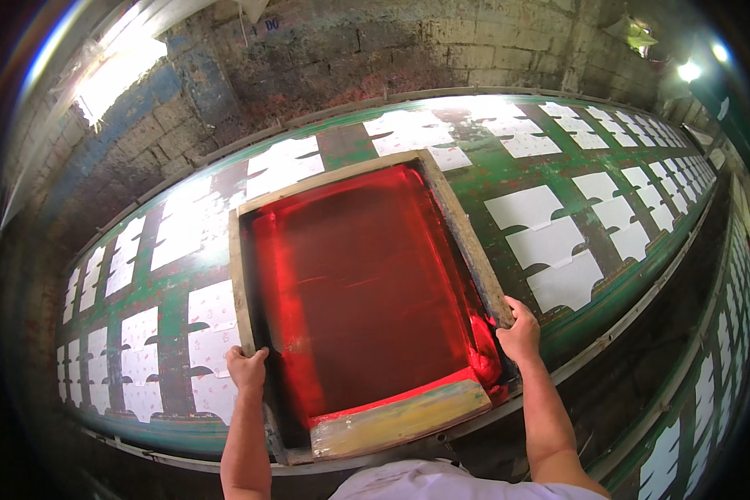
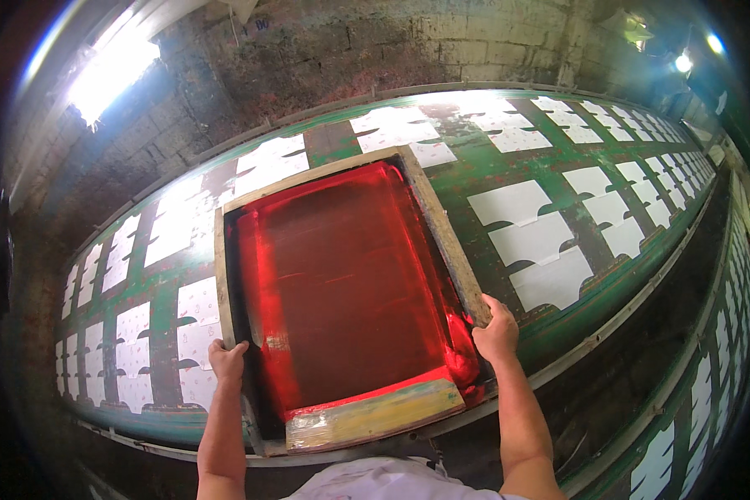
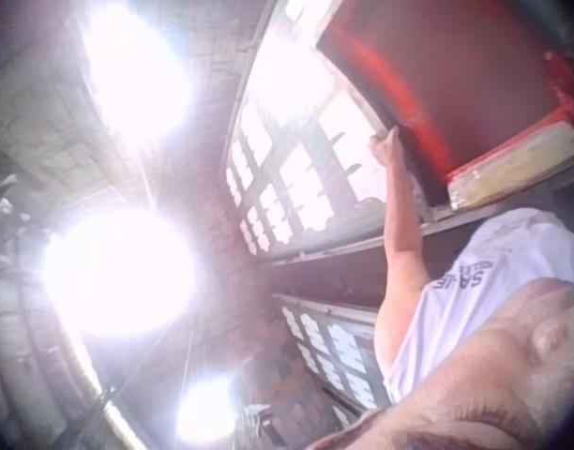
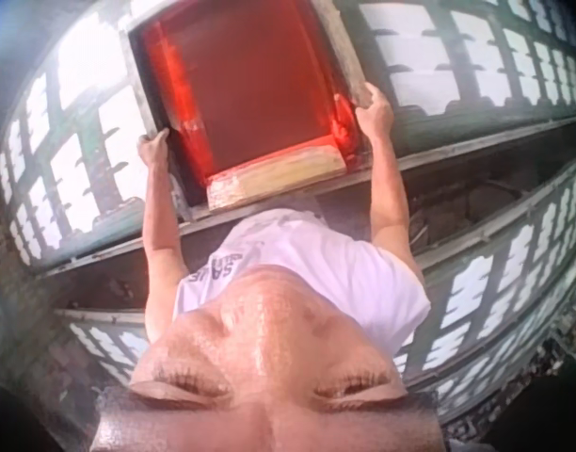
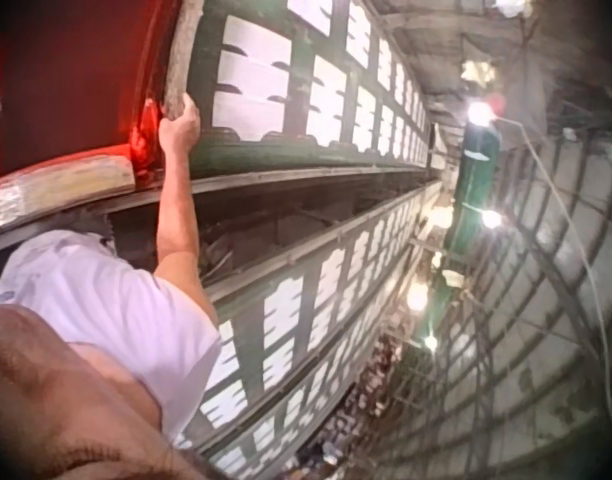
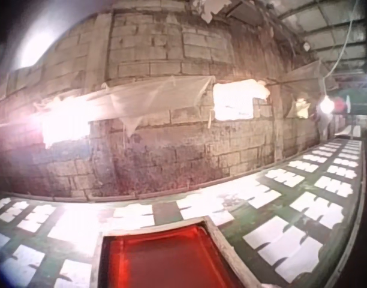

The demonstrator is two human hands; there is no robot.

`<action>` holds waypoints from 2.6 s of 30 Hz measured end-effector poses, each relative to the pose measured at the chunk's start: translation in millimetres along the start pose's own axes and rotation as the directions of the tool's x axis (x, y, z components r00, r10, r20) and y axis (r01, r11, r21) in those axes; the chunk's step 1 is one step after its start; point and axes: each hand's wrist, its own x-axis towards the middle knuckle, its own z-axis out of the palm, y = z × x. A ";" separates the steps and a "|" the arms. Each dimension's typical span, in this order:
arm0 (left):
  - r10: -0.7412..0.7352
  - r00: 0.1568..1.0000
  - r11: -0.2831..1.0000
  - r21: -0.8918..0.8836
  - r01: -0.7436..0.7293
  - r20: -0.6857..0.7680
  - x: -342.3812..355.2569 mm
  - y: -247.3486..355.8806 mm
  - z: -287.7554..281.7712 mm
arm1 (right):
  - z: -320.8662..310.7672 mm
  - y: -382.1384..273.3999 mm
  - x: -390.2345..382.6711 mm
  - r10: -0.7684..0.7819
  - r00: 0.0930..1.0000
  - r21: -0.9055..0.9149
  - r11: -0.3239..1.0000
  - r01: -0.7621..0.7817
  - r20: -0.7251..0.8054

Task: The person uses a squeegee to pull red ink across a screen-printing frame, applying ink to white paper shapes arranged on a green work surface. The person repeatedly repositions the frame and pulls the squeegee to cover the shapes with ink.

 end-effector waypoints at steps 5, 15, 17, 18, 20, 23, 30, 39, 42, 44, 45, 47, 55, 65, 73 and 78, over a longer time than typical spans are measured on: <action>0.009 1.000 0.998 0.066 -0.008 -0.008 -20.9 26.1 22.0 | -18.7 28.3 17.3 0.033 0.999 0.020 0.999 -0.033 0.023; 0.044 0.998 0.992 0.122 -0.038 -0.052 -36.5 41.3 42.3 | -38.6 38.6 21.6 -0.025 0.996 -0.068 0.997 0.031 0.082; -0.016 1.000 0.996 0.092 0.016 -0.005 -35.4 40.2 42.1 | -41.9 21.0 9.2 -0.121 0.987 -0.264 0.954 0.145 0.106; -0.022 1.000 0.994 0.106 0.020 0.015 -34.6 39.6 42.6 | -44.4 9.8 -0.8 -0.336 0.940 -0.287 0.896 0.340 0.065; -0.030 0.999 0.990 0.137 0.024 0.041 -34.6 38.8 43.9 | -50.4 -13.7 -36.6 -0.535 0.820 -0.180 0.803 0.568 0.203; -0.045 0.998 0.978 0.204 0.036 0.040 -36.4 41.0 47.3 | -40.9 -49.4 -92.3 -0.726 0.503 0.407 0.683 0.607 0.468; -0.073 0.994 0.974 0.218 0.054 0.078 -40.8 55.4 40.0 | -13.3 -90.5 -126.7 -0.773 0.427 0.163 0.551 0.819 0.469; 0.086 0.996 0.995 0.042 -0.086 0.003 -48.3 53.1 40.7 | 20.7 -154.5 -115.5 -0.495 0.500 -0.039 0.682 0.730 0.710; 0.159 0.987 0.987 -0.004 -0.159 -0.027 -48.1 50.2 40.2 | 11.9 -157.6 -129.2 -0.489 0.485 -0.041 0.672 0.739 0.725; 0.162 0.986 0.987 -0.013 -0.162 -0.049 -47.7 48.4 40.9 | 12.1 -157.6 -147.3 -0.520 0.488 -0.019 0.670 0.742 0.701; 0.161 0.985 0.987 -0.007 -0.161 -0.056 -47.6 47.7 42.3 | 14.2 -157.3 -156.5 -0.569 0.494 -0.001 0.655 0.756 0.657; 0.170 0.981 0.983 -0.053 -0.175 -0.091 -46.3 44.5 45.2 | 22.4 -155.9 -174.0 -0.644 0.502 0.019 0.625 0.780 0.577; 0.111 0.994 0.957 -0.269 -0.110 -0.012 -38.8 31.0 49.9 | 69.1 -155.1 -169.2 -0.715 0.579 -0.105 0.591 0.800 0.392; 0.172 0.984 0.969 -0.172 -0.177 -0.048 -42.1 39.3 47.8 | 159.8 -191.2 35.3 -0.708 0.553 -0.210 0.518 0.829 0.439; 0.171 0.981 0.979 -0.094 -0.179 -0.091 -48.0 49.2 46.7 | 225.6 -228.1 199.9 -0.747 0.525 -0.231 0.472 0.851 0.407; 0.132 0.983 0.990 -0.040 -0.138 -0.126 -48.4 54.1 48.4 | 255.2 -251.9 269.1 -0.763 0.518 -0.241 0.458 0.855 0.386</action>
